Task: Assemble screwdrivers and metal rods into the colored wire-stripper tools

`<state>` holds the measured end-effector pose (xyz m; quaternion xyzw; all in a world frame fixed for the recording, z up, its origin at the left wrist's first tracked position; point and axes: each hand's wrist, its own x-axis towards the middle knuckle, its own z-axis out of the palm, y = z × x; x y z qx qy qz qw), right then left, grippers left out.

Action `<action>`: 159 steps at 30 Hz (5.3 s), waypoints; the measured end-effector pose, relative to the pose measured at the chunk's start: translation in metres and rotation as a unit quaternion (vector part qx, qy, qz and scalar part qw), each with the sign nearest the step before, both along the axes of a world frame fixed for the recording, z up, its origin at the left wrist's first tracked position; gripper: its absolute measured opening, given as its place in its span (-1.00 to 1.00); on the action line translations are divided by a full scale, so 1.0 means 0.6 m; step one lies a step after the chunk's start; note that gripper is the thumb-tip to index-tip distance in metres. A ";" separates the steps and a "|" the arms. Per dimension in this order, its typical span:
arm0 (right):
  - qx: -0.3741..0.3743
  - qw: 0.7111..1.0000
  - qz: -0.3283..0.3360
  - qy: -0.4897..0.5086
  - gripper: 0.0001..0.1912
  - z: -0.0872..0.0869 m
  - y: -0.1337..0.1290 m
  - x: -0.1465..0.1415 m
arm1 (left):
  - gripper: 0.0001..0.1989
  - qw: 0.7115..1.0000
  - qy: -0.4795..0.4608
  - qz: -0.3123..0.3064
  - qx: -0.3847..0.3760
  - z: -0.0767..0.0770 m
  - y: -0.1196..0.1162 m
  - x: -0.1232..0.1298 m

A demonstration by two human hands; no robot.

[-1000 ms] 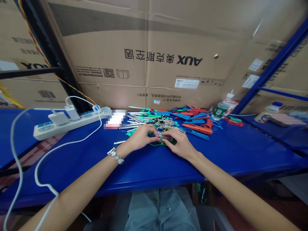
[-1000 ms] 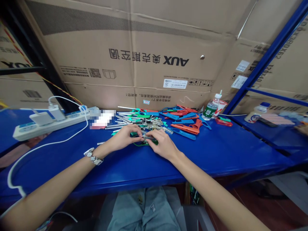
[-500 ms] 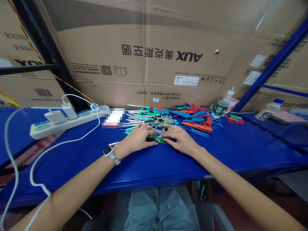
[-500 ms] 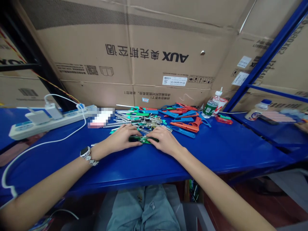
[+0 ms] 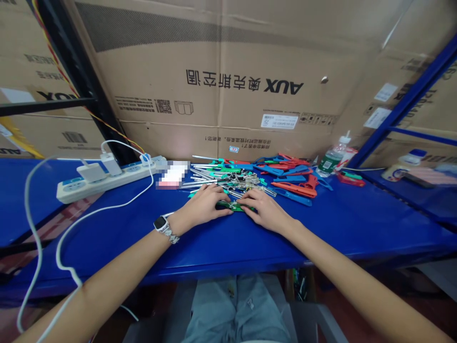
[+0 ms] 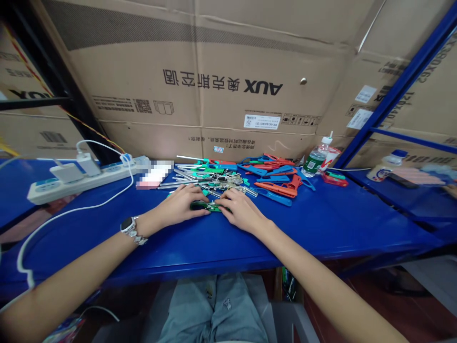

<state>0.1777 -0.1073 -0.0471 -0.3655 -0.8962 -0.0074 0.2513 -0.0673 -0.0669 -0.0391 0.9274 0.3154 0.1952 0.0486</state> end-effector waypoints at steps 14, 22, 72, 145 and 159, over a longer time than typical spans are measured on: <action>-0.009 0.999 0.013 -0.044 -0.76 0.015 0.008 -0.003 | -0.72 1.000 0.008 0.001 0.012 -0.003 0.002 0.002; 0.012 0.994 0.053 -0.096 -0.76 0.023 0.023 0.001 | -0.73 1.000 0.004 -0.001 0.007 -0.004 0.003 0.001; -0.020 0.994 -0.086 -0.064 -0.69 0.014 -0.041 0.002 | -0.80 0.996 0.031 -0.042 0.071 -0.012 -0.006 0.018; -0.082 0.996 0.001 -0.039 -0.87 0.019 0.048 -0.091 | -0.72 0.998 0.025 -0.041 0.047 -0.005 -0.015 -0.076; -0.114 0.993 -0.013 -0.026 -0.82 0.026 0.048 -0.092 | -0.68 0.990 0.084 -0.022 0.113 -0.012 -0.024 -0.076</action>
